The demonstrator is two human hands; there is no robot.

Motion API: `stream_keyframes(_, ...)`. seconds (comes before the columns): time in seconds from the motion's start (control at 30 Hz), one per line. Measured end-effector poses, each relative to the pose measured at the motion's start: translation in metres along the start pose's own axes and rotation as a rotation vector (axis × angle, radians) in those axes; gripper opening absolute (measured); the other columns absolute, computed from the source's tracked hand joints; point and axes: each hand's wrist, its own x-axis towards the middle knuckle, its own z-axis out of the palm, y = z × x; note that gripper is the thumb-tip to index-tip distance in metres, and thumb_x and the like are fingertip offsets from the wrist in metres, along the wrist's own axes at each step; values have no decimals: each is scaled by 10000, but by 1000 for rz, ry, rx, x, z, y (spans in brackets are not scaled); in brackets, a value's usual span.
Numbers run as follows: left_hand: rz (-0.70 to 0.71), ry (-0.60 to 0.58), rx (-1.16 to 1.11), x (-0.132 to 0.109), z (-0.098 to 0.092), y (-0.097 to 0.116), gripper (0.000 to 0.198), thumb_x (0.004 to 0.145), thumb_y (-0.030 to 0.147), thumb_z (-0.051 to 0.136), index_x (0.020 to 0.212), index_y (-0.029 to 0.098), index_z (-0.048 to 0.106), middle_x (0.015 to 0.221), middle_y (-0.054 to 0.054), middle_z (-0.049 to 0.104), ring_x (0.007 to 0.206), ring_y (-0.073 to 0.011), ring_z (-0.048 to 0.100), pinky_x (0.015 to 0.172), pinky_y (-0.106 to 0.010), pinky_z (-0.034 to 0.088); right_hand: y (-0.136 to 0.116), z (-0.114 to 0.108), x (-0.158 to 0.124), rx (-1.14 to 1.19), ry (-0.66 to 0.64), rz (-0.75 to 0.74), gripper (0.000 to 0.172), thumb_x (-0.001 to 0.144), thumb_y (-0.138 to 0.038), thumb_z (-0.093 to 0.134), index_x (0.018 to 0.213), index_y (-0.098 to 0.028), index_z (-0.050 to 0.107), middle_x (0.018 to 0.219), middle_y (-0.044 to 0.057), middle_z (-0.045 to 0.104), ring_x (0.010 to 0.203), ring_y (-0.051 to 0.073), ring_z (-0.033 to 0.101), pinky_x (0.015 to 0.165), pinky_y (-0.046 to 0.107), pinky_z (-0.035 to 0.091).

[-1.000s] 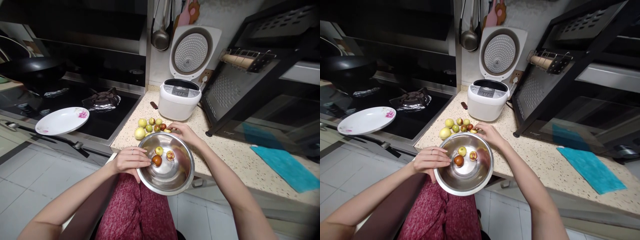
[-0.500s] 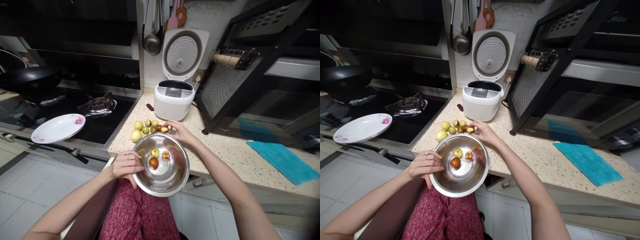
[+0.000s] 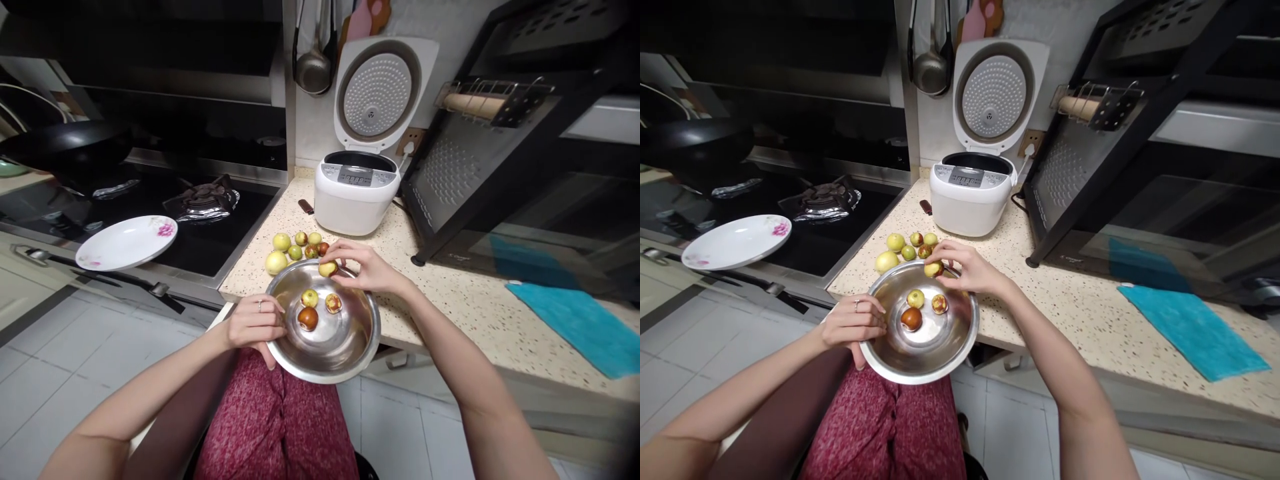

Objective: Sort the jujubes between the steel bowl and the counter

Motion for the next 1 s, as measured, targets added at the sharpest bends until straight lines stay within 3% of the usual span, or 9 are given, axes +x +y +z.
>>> stream_keyframes(0.2, -16, -34, -1, 1, -2, 0, 487, 957, 601, 629, 808, 152, 745, 616, -19, 705, 602, -142, 715, 721, -274, 659, -4, 5, -3, -51, -153, -43, 290, 950, -179, 689, 1236, -204, 732, 1217, 114, 689, 1134, 246, 673, 993, 425, 570)
stream_keyframes(0.4, 9, -14, 8, 3, -2, -1, 528, 960, 626, 606, 780, 147, 735, 599, -17, 699, 574, -138, 704, 709, -270, 655, -6, 8, -7, -74, -304, 13, 353, 960, -145, 678, 1295, -243, 725, 1268, 89, 688, 1175, 238, 663, 1045, 424, 552)
stream_keyframes(0.6, -12, 4, -10, 4, -1, -1, 505, 944, 624, 634, 800, 150, 732, 614, -23, 711, 568, -146, 702, 695, -285, 650, -5, 9, -6, -29, -378, 38, 331, 960, -187, 706, 1279, -266, 748, 1215, 77, 712, 1085, 218, 699, 988, 400, 577)
stream_keyframes(0.87, -37, 2, -57, 3, -1, 0, 443, 956, 567, 654, 835, 150, 741, 648, -29, 721, 599, -147, 708, 722, -302, 650, -4, 9, -4, 61, -317, 37, 262, 952, -248, 743, 1211, -255, 783, 1149, 71, 759, 1029, 205, 728, 952, 384, 593)
stream_keyframes(1.0, -59, 6, -85, 2, 0, 2, 426, 941, 557, 679, 850, 146, 740, 651, -28, 715, 599, -150, 701, 746, -318, 650, 0, 7, -2, 51, -116, 41, 206, 998, -283, 684, 1172, -268, 793, 1132, 68, 774, 1043, 215, 728, 960, 418, 598)
